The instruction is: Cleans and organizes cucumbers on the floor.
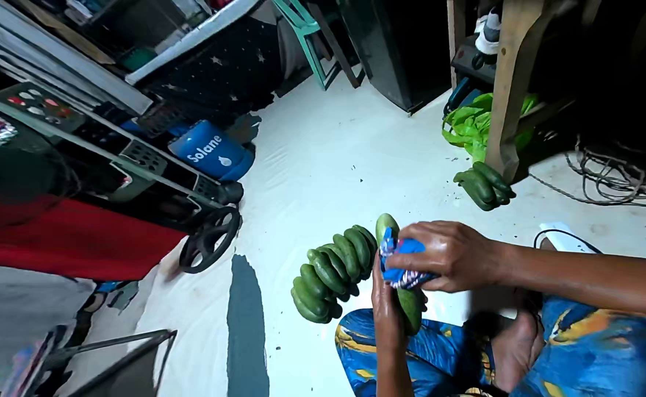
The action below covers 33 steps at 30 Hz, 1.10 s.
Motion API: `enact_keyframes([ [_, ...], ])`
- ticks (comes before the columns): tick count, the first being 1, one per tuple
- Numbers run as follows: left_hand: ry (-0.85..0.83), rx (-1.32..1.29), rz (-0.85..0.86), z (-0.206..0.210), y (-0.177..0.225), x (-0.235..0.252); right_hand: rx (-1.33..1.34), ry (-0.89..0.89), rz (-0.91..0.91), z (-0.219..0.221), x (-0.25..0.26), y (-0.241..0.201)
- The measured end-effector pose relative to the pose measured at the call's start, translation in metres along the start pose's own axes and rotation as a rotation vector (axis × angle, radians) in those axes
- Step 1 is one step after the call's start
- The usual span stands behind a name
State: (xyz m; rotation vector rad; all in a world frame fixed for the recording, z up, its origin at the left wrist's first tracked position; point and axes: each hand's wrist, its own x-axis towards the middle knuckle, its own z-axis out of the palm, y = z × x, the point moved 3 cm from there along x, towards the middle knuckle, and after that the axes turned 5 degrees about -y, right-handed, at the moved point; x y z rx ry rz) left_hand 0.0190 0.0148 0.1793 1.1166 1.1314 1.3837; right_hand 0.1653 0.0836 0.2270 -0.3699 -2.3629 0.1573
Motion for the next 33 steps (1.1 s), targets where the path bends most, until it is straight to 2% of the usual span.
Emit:
enact_keyframes([
  [4, -0.122, 0.007, -0.016, 0.003, 0.006, 0.0, -0.132, 0.132, 0.161, -0.014, 0.0, 0.017],
  [7, -0.134, 0.001, -0.026, 0.007, 0.005, 0.001, -0.186, 0.159, 0.202, -0.021, -0.003, 0.019],
  [10, -0.086, -0.051, -0.031, 0.006, 0.002, 0.002, -0.146, 0.091, 0.103, -0.014, -0.004, 0.009],
  [14, 0.087, -0.02, -0.018, 0.0, 0.001, 0.003, 0.005, -0.073, -0.091, 0.001, -0.004, -0.006],
  [16, 0.095, 0.027, -0.014, -0.002, 0.001, 0.004, 0.034, -0.088, -0.1, 0.002, -0.002, -0.005],
  [19, -0.039, -0.066, -0.023, -0.002, 0.002, 0.003, 0.004, 0.004, 0.03, -0.006, 0.0, 0.011],
  [22, -0.187, -0.415, -0.017, -0.004, 0.001, -0.003, -0.074, 0.135, 0.251, -0.02, -0.006, 0.035],
  [24, -0.276, -0.597, 0.053, -0.005, 0.003, -0.004, -0.025, 0.172, 0.424, -0.028, -0.011, 0.04],
  [26, -0.31, -0.634, 0.118, -0.004, 0.008, -0.003, 0.072, 0.167, 0.56, -0.03, -0.012, 0.036],
  [28, -0.254, -0.663, 0.16, -0.002, 0.01, -0.002, 0.086, 0.12, 0.558, -0.026, -0.013, 0.03],
  [33, -0.014, -0.523, 0.298, 0.001, 0.006, 0.001, -0.017, -0.039, 0.365, -0.008, -0.012, 0.017],
])
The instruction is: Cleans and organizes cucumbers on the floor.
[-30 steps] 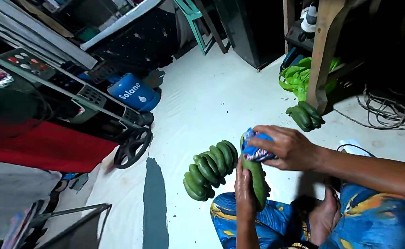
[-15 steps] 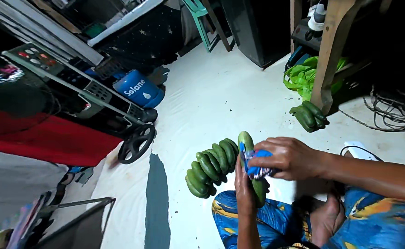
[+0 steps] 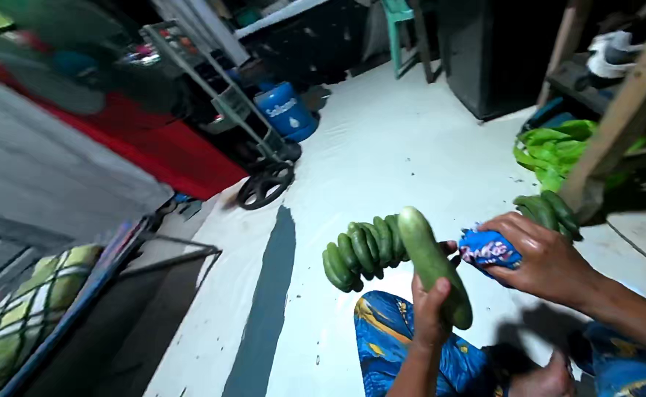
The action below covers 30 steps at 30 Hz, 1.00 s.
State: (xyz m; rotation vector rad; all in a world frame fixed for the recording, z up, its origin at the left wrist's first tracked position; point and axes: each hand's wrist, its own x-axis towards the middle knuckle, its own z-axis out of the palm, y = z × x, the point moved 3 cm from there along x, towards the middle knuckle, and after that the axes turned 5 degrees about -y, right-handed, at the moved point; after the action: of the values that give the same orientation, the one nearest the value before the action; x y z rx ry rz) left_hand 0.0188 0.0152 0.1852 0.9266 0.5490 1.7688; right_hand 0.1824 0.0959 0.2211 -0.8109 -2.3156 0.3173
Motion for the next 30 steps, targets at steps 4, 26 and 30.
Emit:
enact_keyframes([
  [4, 0.058, 0.049, -0.06, 0.003, -0.002, -0.002, 0.098, -0.046, -0.059, 0.003, 0.003, -0.012],
  [26, 0.048, -0.056, -0.444, 0.007, -0.008, 0.002, 0.34, 0.052, 0.242, -0.016, 0.0, 0.019],
  [30, -0.056, -0.1, -0.518, 0.008, -0.014, -0.002, 0.193, 0.175, 0.2, -0.025, 0.002, 0.019],
])
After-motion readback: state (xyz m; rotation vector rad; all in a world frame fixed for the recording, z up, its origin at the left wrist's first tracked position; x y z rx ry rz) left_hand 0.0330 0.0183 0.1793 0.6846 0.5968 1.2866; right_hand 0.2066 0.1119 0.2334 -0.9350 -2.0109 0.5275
